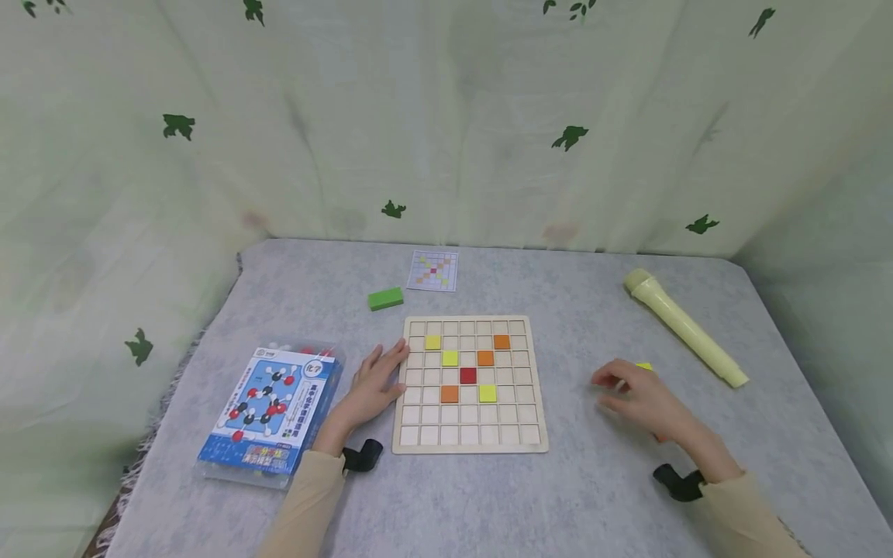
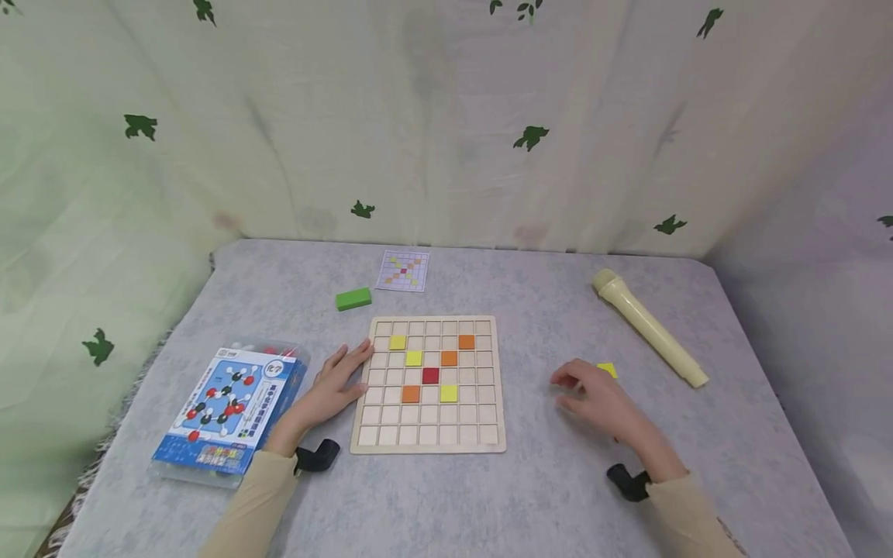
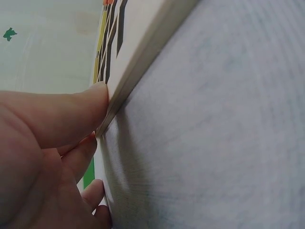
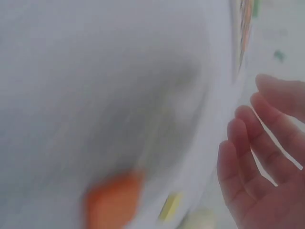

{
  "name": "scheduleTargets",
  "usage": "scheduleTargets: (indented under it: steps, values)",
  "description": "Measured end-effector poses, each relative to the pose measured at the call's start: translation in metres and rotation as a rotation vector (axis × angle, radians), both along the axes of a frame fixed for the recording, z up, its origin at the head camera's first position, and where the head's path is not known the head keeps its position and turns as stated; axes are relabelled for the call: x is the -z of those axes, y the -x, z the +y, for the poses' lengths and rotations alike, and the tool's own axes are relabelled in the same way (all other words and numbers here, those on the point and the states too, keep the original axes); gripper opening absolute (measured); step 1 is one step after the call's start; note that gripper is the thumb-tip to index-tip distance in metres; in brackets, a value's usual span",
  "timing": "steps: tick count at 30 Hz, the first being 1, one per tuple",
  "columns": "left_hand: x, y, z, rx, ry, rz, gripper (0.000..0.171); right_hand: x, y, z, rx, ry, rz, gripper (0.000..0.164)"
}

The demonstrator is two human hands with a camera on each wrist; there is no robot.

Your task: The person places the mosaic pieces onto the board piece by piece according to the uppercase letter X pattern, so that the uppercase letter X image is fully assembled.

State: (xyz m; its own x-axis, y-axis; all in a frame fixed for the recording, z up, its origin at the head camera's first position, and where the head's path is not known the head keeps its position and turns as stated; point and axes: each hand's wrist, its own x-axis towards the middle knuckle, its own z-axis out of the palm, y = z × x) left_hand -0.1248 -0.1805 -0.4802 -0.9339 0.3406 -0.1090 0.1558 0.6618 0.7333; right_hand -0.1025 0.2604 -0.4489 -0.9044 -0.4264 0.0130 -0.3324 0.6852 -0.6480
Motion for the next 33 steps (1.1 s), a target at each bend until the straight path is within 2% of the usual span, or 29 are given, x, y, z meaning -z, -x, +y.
scheduleTargets:
  steps: [5, 10, 14, 17, 20, 24, 28, 33]
  values:
    - [-0.002, 0.0, -0.001, -0.005, 0.003, -0.031, 0.063, -0.003, -0.021, 0.049, 0.039, -0.061, -0.056, 0.023]
    - [-0.005, -0.001, -0.001, -0.008, 0.001, -0.037, 0.062, 0.002, -0.033, 0.071, 0.017, -0.107, -0.142, 0.027]
    - [-0.004, -0.002, 0.0, -0.01, -0.006, -0.022, 0.062, 0.012, -0.038, 0.072, 0.0, -0.122, -0.071, 0.036]
    - [-0.004, -0.002, 0.0, -0.008, -0.014, -0.015, 0.062, 0.016, -0.038, 0.068, 0.018, -0.142, -0.011, 0.036]
    - [-0.004, -0.002, 0.0, -0.008, -0.014, -0.025, 0.062, 0.016, -0.035, 0.06, 0.037, -0.144, -0.021, 0.033]
    - [-0.004, -0.001, 0.0, -0.006, -0.005, -0.039, 0.063, 0.014, -0.027, 0.037, 0.024, -0.091, -0.047, 0.03]
    - [-0.003, -0.001, -0.001, -0.002, -0.007, -0.043, 0.063, 0.013, -0.015, 0.001, -0.034, -0.031, -0.038, 0.029]
    - [-0.003, -0.001, 0.0, -0.005, -0.019, -0.044, 0.063, 0.009, 0.003, -0.06, -0.16, 0.031, -0.035, 0.027]
